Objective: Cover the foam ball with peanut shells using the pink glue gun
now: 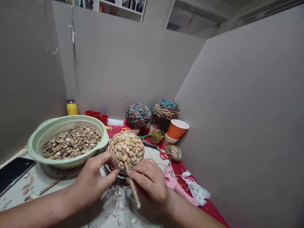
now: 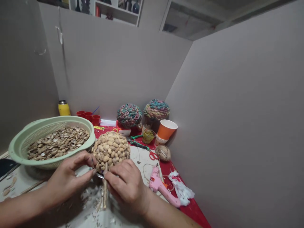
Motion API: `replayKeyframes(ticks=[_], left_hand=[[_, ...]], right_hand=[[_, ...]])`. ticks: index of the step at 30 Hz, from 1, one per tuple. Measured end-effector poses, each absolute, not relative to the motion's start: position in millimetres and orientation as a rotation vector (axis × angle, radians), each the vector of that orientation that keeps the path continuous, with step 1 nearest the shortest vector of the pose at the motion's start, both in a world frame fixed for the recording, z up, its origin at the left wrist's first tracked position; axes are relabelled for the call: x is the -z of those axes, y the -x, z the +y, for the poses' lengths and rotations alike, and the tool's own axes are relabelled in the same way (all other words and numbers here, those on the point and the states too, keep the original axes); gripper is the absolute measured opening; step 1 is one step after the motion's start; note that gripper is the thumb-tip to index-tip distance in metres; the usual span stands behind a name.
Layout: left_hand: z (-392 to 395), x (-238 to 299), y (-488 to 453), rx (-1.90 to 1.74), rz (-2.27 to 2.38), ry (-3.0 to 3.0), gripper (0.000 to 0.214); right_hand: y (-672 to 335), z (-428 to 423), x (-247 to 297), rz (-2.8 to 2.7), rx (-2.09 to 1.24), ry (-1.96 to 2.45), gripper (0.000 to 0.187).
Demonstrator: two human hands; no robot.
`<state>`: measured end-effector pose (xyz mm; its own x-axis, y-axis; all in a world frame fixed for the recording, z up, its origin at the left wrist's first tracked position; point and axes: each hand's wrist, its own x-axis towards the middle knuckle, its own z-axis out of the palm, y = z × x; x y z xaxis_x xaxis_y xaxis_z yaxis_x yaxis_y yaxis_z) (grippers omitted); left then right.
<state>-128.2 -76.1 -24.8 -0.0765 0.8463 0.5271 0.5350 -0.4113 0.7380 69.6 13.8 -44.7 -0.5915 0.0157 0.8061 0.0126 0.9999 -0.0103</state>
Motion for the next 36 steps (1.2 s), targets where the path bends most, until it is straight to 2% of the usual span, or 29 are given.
replayKeyframes(ticks=[8,30,36], left_hand=[[-73.0,33.3,121.0,-1.391,1.597,-2.168,0.011],[-59.8,44.9,116.5,-1.368,1.691,-2.233,0.013],[-65.0,45.2,118.4,-1.421,1.638,-2.318,0.007]], right_hand=[[-69.6,13.5,45.3,-2.158,-0.032,0.005,0.024],[-71.0,15.2,45.1,-2.155,0.005,0.025,0.020],[-72.0,16.5,46.2,-2.159,0.003,0.022,0.021]])
